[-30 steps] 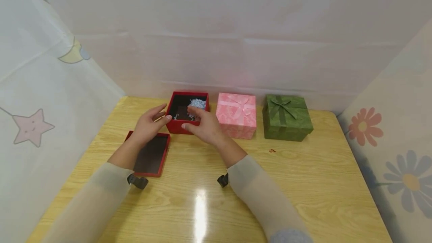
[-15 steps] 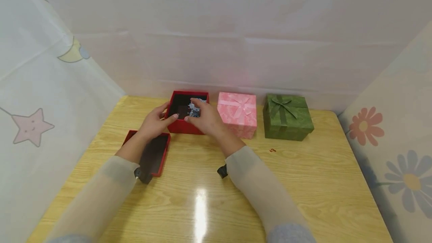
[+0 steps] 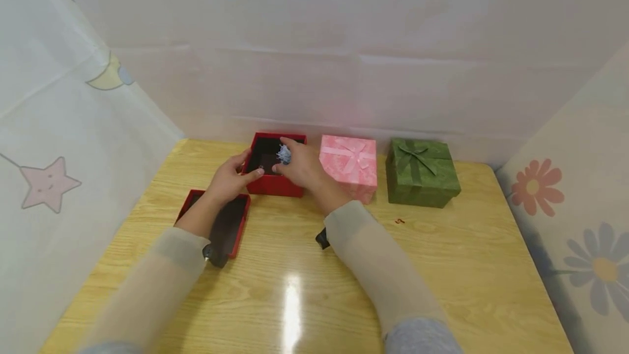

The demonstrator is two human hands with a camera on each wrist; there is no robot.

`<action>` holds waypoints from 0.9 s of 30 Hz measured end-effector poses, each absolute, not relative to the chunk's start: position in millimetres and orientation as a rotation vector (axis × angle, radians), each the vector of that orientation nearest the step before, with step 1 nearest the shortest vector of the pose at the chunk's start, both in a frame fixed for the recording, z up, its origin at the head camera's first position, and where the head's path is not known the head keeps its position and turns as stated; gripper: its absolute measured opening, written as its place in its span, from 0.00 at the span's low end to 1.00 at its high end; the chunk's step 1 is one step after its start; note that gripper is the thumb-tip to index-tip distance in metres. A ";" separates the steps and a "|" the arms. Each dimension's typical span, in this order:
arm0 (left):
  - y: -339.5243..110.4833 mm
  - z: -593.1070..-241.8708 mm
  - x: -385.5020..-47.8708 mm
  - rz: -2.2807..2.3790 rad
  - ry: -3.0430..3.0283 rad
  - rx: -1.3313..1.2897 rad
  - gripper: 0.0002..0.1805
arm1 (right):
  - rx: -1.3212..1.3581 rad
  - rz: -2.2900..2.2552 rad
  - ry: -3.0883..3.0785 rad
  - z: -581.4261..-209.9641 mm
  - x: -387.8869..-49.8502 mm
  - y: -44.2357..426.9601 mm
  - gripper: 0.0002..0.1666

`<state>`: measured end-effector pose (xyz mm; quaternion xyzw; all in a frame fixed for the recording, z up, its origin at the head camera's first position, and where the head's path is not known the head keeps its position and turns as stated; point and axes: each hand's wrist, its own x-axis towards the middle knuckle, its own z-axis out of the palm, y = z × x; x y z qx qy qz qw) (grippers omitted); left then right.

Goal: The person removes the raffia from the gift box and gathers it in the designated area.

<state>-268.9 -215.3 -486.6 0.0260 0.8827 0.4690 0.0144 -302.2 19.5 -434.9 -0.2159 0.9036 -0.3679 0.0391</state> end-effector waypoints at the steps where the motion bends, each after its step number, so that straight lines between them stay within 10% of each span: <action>1: -214.9 -487.4 -268.6 1.474 2.738 0.073 0.51 | -0.659 -1.104 2.782 -435.7 -304.0 18.7 0.49; 20: -214.3 -492.3 -265.2 1.629 2.643 0.041 0.50 | -0.736 -0.534 2.956 -437.8 -332.2 -9.0 0.53; 27: -213.7 -486.6 -263.6 1.640 2.636 0.040 0.50 | -0.772 -0.455 2.950 -438.2 -338.6 -18.8 0.40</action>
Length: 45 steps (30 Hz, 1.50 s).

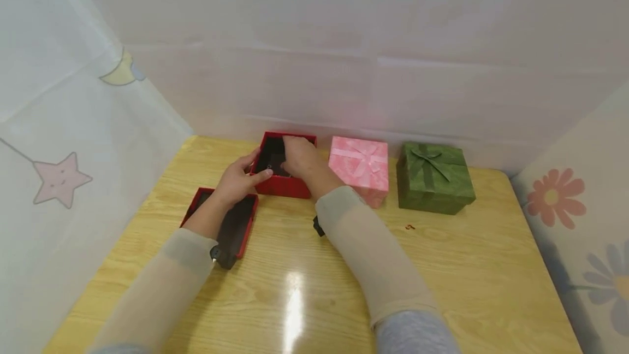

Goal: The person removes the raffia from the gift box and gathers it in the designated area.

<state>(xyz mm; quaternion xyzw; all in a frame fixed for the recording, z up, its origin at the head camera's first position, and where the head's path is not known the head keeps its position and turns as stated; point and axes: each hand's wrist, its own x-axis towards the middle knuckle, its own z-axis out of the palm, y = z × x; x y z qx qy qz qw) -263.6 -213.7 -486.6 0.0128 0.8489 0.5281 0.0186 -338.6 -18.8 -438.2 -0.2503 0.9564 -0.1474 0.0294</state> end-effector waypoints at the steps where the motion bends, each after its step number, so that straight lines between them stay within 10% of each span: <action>1: -212.6 -485.9 -263.0 1.648 2.629 0.041 0.49 | -0.767 -0.443 2.942 -439.1 -338.7 -19.5 0.37; 21: -198.4 -482.2 -256.2 1.658 2.593 0.027 0.49 | -0.666 -0.227 2.925 -445.7 -338.5 -16.4 0.13; 45: -205.5 -483.2 -257.2 1.651 2.552 0.025 0.50 | -0.682 -0.538 2.943 -429.3 -331.9 1.9 0.24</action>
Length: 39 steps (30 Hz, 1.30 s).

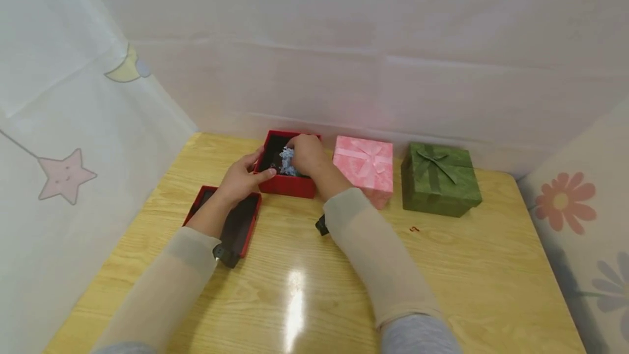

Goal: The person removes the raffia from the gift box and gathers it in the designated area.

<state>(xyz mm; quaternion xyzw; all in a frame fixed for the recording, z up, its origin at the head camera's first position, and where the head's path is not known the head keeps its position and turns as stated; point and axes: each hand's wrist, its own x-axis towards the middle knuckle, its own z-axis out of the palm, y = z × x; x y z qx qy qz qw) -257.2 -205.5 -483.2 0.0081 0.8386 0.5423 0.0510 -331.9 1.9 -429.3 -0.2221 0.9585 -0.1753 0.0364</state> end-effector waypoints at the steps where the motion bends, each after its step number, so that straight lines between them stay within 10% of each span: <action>1: -206.2 -484.0 -257.6 1.655 2.548 0.025 0.50 | -0.679 -0.573 2.936 -428.1 -331.2 2.8 0.24; 39: -216.7 -489.6 -275.1 1.642 2.542 -0.028 0.52 | -0.680 -1.199 2.865 -386.1 -303.2 40.9 0.26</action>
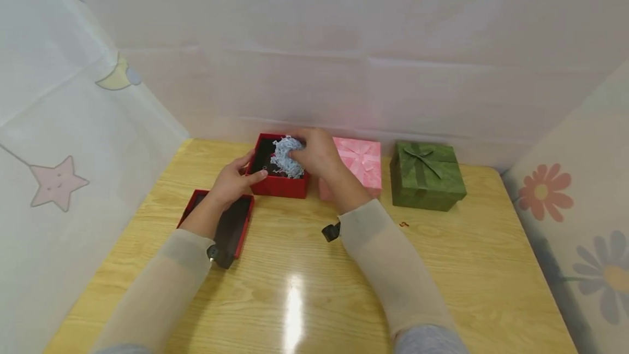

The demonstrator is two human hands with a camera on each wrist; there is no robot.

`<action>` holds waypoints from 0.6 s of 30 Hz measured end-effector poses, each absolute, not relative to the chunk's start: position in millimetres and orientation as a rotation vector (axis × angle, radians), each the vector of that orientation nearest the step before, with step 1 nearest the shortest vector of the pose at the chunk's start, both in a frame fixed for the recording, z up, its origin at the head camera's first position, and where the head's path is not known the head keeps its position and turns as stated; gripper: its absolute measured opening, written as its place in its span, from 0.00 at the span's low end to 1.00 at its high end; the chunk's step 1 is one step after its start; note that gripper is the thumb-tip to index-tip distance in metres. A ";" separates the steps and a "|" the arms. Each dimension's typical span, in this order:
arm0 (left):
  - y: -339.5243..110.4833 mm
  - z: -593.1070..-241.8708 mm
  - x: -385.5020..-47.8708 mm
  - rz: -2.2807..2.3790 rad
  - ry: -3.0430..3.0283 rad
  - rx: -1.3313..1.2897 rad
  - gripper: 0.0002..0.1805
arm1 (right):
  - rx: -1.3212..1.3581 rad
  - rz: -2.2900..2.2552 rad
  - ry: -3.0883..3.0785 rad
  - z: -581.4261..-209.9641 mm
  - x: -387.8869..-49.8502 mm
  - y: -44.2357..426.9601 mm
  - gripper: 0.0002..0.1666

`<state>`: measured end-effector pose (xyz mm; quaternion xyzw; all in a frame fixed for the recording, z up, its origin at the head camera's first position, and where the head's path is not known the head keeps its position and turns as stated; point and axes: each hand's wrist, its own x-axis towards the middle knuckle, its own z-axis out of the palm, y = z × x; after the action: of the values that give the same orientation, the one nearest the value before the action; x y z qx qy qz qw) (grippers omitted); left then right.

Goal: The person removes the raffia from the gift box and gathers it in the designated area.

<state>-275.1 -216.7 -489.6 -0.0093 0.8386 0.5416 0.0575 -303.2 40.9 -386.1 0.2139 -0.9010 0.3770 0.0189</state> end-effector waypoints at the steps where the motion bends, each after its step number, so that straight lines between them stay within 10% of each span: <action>1: -217.3 -490.0 -275.6 1.639 2.548 -0.025 0.51 | 0.663 1.169 -2.790 -385.6 -301.9 42.4 0.25; 18: -226.2 -492.7 -280.6 1.619 2.562 -0.026 0.52 | 0.625 1.320 -2.692 -380.8 -271.6 62.9 0.22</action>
<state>-280.6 -226.2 -492.7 -0.0087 0.8440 0.5334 0.0554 -271.6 62.9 -380.8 0.2038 -0.8784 0.4306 0.0396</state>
